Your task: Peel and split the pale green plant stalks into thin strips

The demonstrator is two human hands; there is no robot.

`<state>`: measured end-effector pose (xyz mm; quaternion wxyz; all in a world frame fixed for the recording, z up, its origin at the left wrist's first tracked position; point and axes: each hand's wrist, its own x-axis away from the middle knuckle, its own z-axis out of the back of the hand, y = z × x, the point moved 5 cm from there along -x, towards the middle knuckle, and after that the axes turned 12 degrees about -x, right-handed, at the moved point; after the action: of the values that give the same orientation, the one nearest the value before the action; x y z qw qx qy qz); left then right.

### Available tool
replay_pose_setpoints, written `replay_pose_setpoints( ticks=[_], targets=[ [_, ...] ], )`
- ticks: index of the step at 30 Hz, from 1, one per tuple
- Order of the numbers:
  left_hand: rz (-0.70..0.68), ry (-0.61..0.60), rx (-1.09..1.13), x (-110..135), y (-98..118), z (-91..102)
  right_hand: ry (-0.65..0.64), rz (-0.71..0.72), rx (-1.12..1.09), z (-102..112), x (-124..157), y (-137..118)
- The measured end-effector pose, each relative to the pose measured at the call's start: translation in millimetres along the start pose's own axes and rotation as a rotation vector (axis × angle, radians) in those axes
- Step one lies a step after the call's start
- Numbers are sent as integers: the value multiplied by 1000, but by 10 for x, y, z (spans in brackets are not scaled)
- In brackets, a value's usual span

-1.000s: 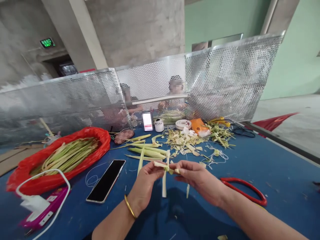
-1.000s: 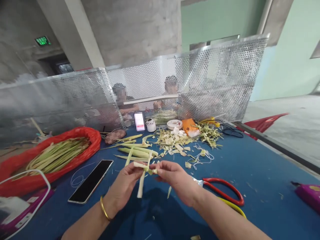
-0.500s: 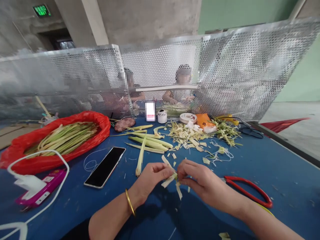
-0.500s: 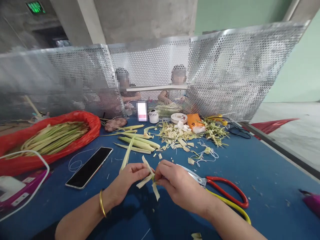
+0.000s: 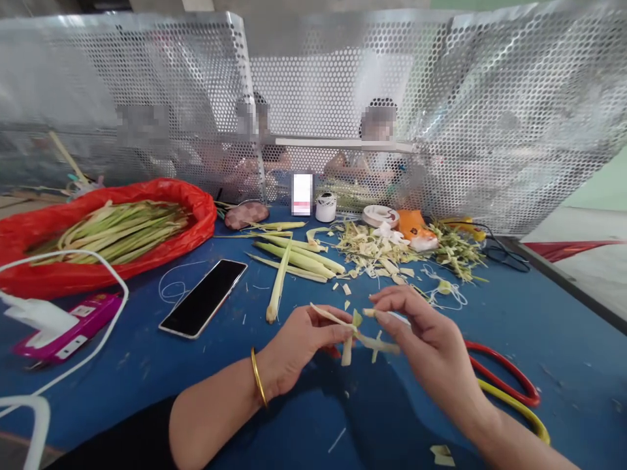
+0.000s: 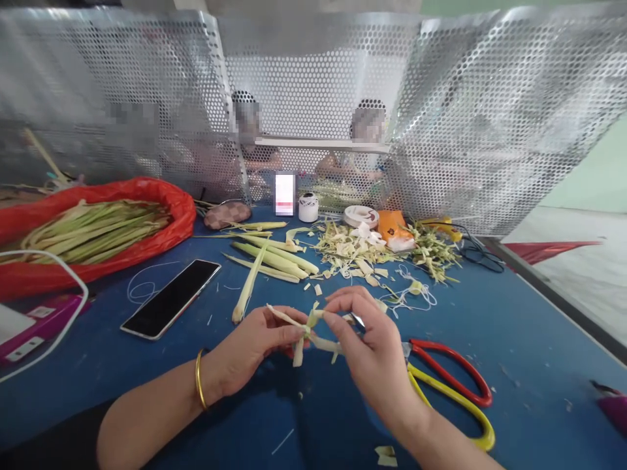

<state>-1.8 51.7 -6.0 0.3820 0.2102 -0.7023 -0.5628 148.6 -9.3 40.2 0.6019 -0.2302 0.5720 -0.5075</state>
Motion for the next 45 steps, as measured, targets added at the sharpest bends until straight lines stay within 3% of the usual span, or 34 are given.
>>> replay_pose_setpoints(
  ticks=[6,19,26,30,36,42,45],
  targets=[
    [-4,6,153,2,-44,-75,2,94,83,-155,125,-30],
    [19,26,291,34,-123,-149,-41,312,286,-206,162,-43],
    [59,66,340,11,-121,-113,-163,507,582,-291,179,-148],
    [47,97,330,5,-101,-85,-198,488,624,-316,183,-135],
    [57,114,344,-1,-135,-93,-275,644,690,-385,262,-148],
    [68,110,319,11,-161,-107,-219,558,546,-353,209,-155],
    [27,114,282,19,-143,-92,-117,374,332,-278,155,-118]
  ],
)
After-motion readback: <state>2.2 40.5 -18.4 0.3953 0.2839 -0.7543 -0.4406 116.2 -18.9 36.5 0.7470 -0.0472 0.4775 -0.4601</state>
